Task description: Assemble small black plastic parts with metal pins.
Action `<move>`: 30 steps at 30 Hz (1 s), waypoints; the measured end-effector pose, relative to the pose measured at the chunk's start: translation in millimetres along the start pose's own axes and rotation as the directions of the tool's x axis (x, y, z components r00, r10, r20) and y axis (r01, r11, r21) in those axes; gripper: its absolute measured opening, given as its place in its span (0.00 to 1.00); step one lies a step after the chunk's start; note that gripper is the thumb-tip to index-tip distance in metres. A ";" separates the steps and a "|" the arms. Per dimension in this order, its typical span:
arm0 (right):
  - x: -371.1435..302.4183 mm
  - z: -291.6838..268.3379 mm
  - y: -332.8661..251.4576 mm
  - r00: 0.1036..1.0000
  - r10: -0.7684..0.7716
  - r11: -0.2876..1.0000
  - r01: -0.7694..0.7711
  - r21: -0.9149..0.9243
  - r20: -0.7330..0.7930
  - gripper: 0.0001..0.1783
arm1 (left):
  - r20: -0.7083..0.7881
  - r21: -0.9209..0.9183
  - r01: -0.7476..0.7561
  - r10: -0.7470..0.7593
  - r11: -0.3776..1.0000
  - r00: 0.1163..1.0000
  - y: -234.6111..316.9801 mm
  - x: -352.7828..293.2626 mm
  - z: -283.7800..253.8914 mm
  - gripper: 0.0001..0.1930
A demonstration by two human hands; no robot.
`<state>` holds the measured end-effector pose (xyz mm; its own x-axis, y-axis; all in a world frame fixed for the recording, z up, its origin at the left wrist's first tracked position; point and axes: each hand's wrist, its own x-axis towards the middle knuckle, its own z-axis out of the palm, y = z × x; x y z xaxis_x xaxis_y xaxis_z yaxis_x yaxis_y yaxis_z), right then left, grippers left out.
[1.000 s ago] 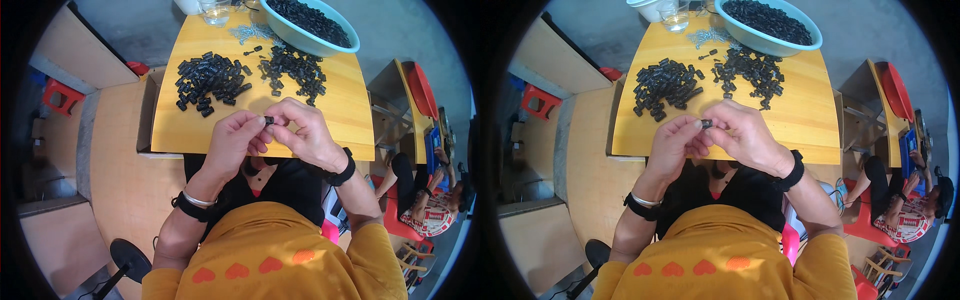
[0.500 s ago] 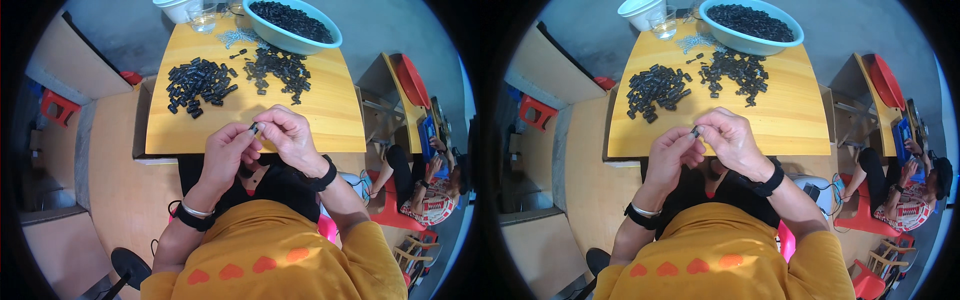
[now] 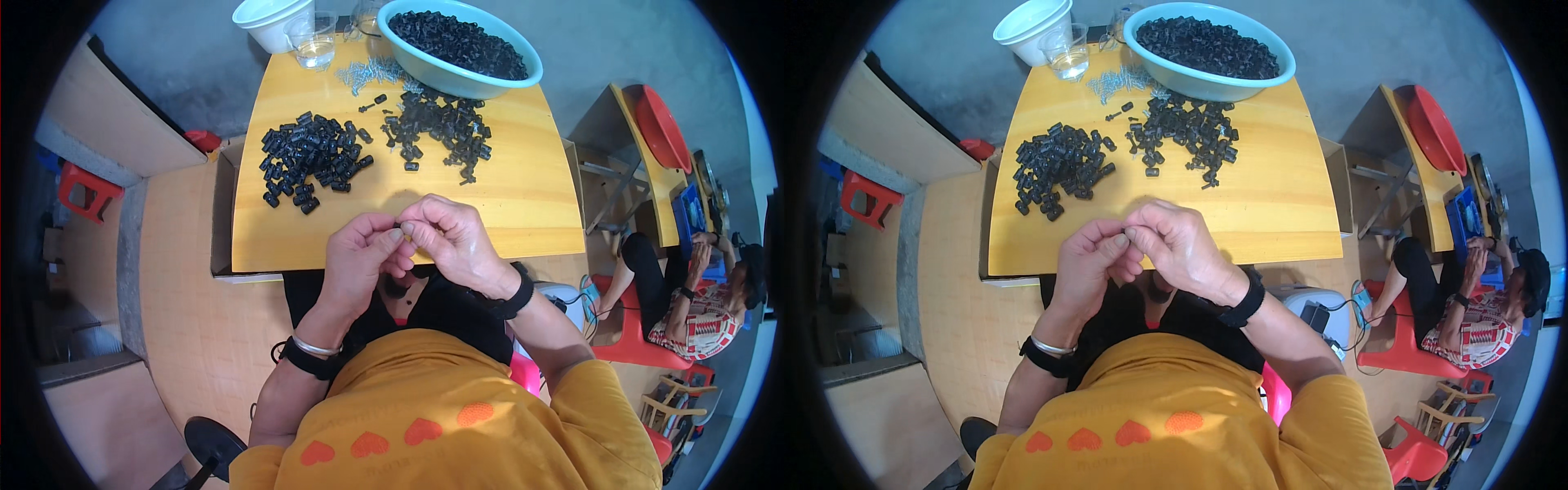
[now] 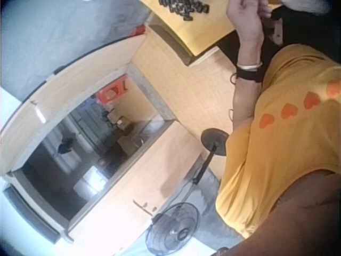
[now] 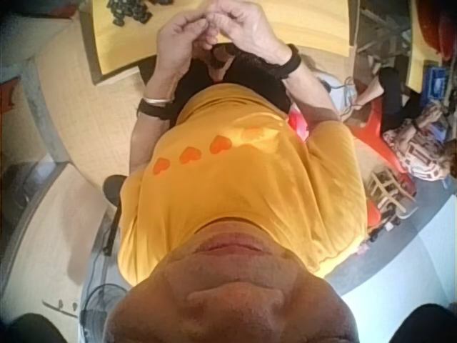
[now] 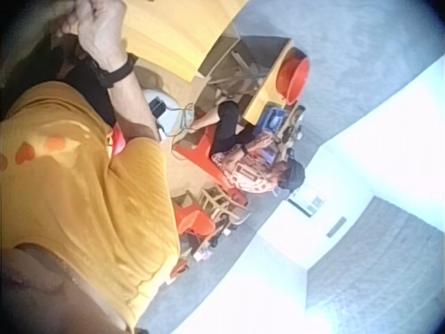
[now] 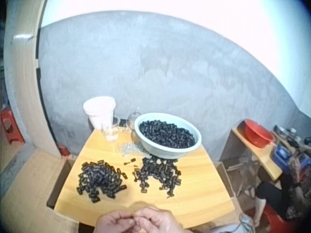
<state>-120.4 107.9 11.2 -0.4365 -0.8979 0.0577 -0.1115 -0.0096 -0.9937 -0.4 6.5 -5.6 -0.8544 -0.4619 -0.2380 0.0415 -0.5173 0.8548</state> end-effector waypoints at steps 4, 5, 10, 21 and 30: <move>0.7 -10.1 -2.2 0.998 -0.066 0.985 0.069 -0.157 0.024 0.03 | -0.011 0.075 -0.036 0.037 0.997 0.999 -7.4 2.7 -1.9 0.08; 2.3 -17.3 -6.3 0.990 -0.144 0.954 0.143 -0.263 0.016 0.04 | -0.010 0.074 -0.034 0.035 0.997 0.999 -8.0 3.8 -2.6 0.08; 20.0 -83.0 0.5 0.955 -0.261 0.701 0.086 -0.708 -0.142 0.04 | -0.118 0.113 -0.019 0.032 0.993 0.992 -6.1 7.4 -6.5 0.06; 58.5 -89.9 4.3 0.951 -0.296 0.469 0.230 -0.853 0.094 0.01 | -0.064 0.271 -0.266 0.293 0.925 0.954 -25.6 24.4 -12.9 0.06; 119.4 -71.7 -14.1 0.969 -0.228 0.532 0.205 -0.822 0.094 0.03 | 0.016 0.256 -0.285 0.291 0.924 0.957 -32.8 25.0 -22.7 0.05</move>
<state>-234.9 32.4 38.9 -0.3133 -0.9096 0.2730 -0.8825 0.1726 -0.4376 -11.3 -4.4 -50.0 -0.8136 -0.5808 0.0281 0.1494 -0.1620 0.9754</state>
